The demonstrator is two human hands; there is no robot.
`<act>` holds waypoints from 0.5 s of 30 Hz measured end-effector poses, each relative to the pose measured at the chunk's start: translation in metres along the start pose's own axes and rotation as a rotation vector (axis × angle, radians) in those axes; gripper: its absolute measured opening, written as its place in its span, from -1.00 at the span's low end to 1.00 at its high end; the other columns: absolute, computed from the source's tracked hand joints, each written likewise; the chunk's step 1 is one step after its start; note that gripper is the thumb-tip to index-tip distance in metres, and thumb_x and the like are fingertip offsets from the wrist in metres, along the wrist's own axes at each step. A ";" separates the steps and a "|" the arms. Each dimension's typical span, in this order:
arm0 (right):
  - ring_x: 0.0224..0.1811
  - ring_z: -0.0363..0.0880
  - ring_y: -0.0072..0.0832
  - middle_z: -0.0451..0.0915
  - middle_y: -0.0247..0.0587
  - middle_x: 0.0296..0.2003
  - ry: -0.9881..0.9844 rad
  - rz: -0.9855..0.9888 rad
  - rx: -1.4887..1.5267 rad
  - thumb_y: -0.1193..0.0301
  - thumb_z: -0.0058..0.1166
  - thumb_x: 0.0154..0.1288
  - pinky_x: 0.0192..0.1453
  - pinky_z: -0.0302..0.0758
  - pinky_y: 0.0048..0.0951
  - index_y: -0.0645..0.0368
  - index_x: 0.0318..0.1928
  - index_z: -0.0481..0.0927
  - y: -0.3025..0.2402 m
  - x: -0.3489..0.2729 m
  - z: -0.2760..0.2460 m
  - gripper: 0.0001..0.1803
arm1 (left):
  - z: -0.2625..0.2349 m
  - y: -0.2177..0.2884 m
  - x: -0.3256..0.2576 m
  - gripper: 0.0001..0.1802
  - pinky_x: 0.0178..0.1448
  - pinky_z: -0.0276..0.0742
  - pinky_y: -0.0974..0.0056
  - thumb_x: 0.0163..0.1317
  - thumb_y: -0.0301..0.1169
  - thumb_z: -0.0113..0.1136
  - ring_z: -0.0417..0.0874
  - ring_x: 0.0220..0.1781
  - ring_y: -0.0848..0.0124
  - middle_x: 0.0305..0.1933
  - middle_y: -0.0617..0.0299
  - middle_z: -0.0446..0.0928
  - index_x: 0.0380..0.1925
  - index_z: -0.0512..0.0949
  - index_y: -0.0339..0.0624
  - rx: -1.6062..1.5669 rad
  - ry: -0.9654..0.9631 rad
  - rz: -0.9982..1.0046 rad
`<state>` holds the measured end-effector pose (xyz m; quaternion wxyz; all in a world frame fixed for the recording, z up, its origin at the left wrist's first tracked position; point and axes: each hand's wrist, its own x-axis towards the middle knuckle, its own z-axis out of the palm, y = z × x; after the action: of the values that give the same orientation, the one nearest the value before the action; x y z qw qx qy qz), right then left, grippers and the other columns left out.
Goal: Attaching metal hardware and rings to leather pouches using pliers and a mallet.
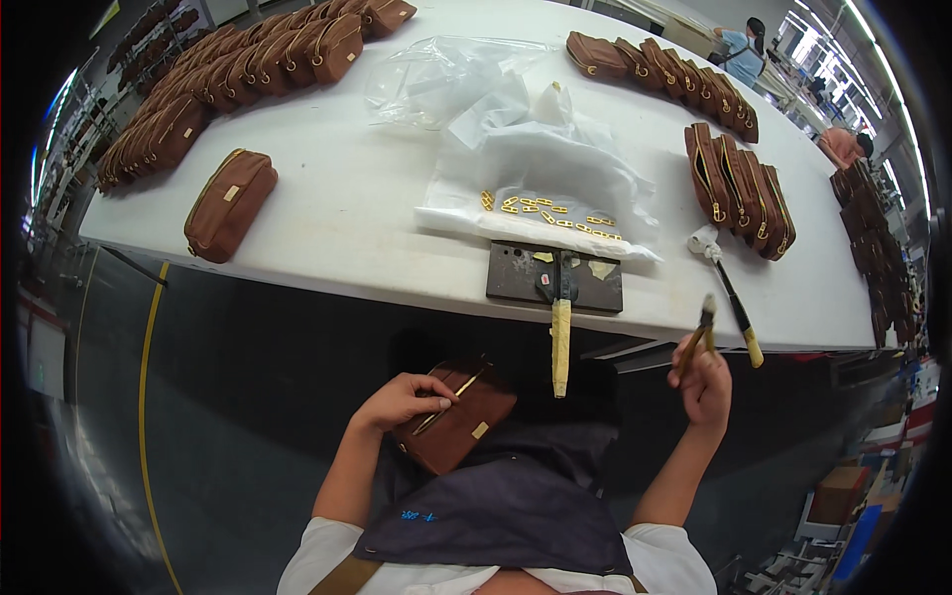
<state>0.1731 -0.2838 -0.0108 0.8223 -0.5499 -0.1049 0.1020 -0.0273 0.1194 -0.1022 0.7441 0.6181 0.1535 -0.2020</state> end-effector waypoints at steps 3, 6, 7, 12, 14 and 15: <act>-0.39 0.54 -0.46 0.55 -0.16 -0.33 -0.267 0.428 -0.042 0.28 0.25 0.17 -0.32 0.51 -0.46 0.38 -0.07 0.55 0.016 -0.025 0.002 -0.56 | -0.002 0.014 -0.016 -0.78 -0.01 0.54 0.41 0.22 -0.49 0.35 0.60 -0.15 0.56 -0.19 0.29 0.66 -0.12 0.68 -0.27 -0.036 -0.038 0.035; -0.39 0.54 -0.51 0.54 -0.22 -0.23 -0.362 0.559 -0.251 0.30 0.25 0.19 -0.31 0.48 -0.52 0.34 -0.15 0.60 0.036 -0.039 0.014 -0.65 | 0.007 0.035 -0.028 -0.71 0.03 0.51 0.43 0.16 -0.50 0.41 0.57 -0.10 0.58 -0.13 0.32 0.62 -0.10 0.65 -0.23 -0.018 -0.081 0.061; -0.39 0.53 -0.53 0.54 -0.26 -0.20 -0.419 0.569 -0.358 0.32 0.24 0.20 -0.31 0.47 -0.55 0.32 -0.18 0.63 0.041 -0.040 0.020 -0.69 | 0.010 0.039 -0.028 -0.69 0.05 0.50 0.44 0.14 -0.50 0.43 0.56 -0.08 0.58 -0.11 0.33 0.60 -0.10 0.64 -0.22 0.004 -0.119 0.105; -0.03 0.61 -0.37 0.58 -0.15 -0.02 -0.799 0.268 -0.714 0.67 0.11 0.11 0.00 0.54 -0.40 0.30 -0.13 0.65 0.028 -0.024 0.069 -0.73 | 0.029 0.066 -0.028 -0.64 0.17 0.47 0.39 0.10 -0.47 0.46 0.54 0.02 0.55 -0.08 0.33 0.59 -0.08 0.62 -0.23 0.137 -0.255 0.197; 0.09 0.58 -0.19 0.57 -0.09 0.02 -0.835 -0.034 -0.974 0.72 0.10 -0.02 0.16 0.51 -0.29 0.28 -0.13 0.64 0.023 -0.018 0.083 -0.64 | 0.034 0.071 -0.026 -0.58 0.24 0.45 0.35 0.08 -0.50 0.45 0.53 0.09 0.51 -0.01 0.29 0.59 -0.02 0.60 -0.25 0.122 -0.292 0.200; 0.12 0.55 -0.10 0.56 -0.07 0.04 -0.820 -0.187 -1.122 0.71 0.11 -0.09 0.19 0.49 -0.23 0.27 -0.14 0.64 0.020 -0.016 0.092 -0.60 | 0.035 0.075 -0.022 -0.53 0.28 0.43 0.34 0.06 -0.54 0.44 0.53 0.13 0.49 0.04 0.26 0.58 0.02 0.58 -0.26 0.104 -0.305 0.194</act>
<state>0.1303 -0.1995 0.0043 0.3137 -0.7970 -0.4905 0.1606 -0.0111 0.0987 -0.0207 0.7418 0.6297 -0.0324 -0.2283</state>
